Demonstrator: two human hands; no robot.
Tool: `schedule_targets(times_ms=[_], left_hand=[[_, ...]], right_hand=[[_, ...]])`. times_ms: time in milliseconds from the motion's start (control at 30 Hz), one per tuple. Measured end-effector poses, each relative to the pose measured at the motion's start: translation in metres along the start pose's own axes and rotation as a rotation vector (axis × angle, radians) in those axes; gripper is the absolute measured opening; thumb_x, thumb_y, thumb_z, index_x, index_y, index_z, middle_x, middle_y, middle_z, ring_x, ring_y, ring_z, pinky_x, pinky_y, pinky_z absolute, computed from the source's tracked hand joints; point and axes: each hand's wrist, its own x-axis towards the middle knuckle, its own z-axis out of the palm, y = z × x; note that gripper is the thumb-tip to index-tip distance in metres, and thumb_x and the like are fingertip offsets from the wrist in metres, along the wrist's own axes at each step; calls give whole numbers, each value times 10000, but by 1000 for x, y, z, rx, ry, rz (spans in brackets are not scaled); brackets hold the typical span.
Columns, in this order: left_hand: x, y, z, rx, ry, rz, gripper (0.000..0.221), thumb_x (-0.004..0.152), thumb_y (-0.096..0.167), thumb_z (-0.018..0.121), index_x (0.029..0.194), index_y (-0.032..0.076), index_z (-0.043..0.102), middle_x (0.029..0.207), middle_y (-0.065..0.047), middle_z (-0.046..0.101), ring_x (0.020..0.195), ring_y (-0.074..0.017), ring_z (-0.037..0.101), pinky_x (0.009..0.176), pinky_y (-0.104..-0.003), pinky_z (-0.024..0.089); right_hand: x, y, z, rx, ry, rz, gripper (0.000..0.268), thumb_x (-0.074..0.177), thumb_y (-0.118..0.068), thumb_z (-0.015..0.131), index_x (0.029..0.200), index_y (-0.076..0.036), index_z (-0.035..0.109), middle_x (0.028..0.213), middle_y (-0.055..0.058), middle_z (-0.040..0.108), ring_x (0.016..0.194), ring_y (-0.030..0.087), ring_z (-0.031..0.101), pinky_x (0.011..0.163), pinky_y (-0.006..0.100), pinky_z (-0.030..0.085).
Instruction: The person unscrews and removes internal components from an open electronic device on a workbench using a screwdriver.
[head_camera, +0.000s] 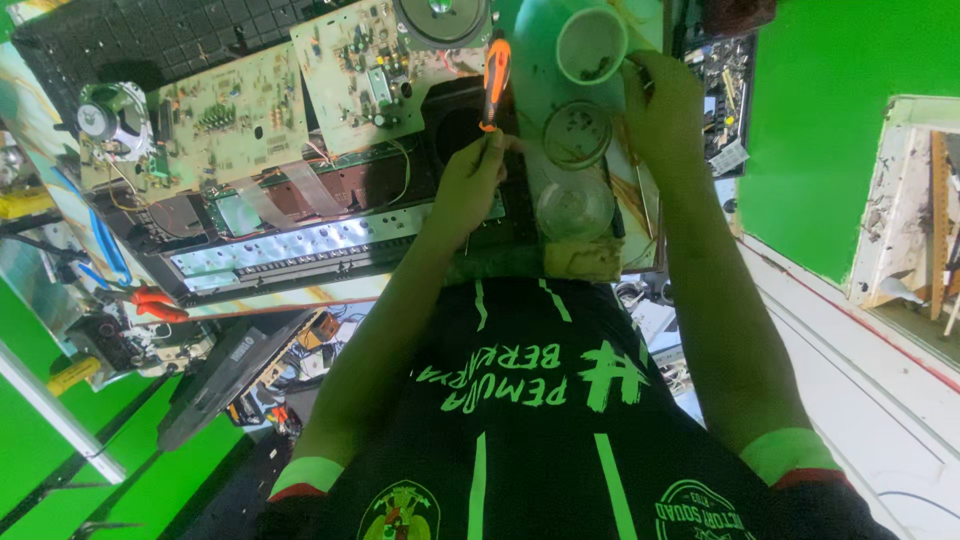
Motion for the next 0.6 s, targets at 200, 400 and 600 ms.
schedule_targets(times_ms=[200, 400, 600], left_hand=[[-12, 3, -13, 151, 14, -2, 531, 1114, 440, 360, 1101, 67, 738, 692, 59, 489, 660, -54, 481, 620, -231, 401], [-33, 12, -22, 102, 75, 43, 526, 1104, 449, 413, 1082, 51, 756, 716, 46, 504, 682, -58, 481, 626, -244, 399], [-66, 5, -36, 111, 118, 109, 483, 1106, 429, 491, 967, 30, 725, 691, 58, 421, 659, -51, 400, 594, -249, 312]], right_hand=[[-2, 7, 9, 135, -131, 139, 149, 1151, -115, 540, 1202, 6, 611, 1019, 167, 739, 905, 291, 742, 789, 406, 557], [-3, -19, -1, 152, -6, -115, 155, 1160, -90, 511, 1253, 0, 598, 1041, 171, 730, 917, 271, 720, 769, 399, 545], [-25, -67, -33, 129, -109, 23, 128, 1204, -131, 549, 1201, -26, 623, 877, 139, 655, 767, 216, 643, 691, 369, 489]])
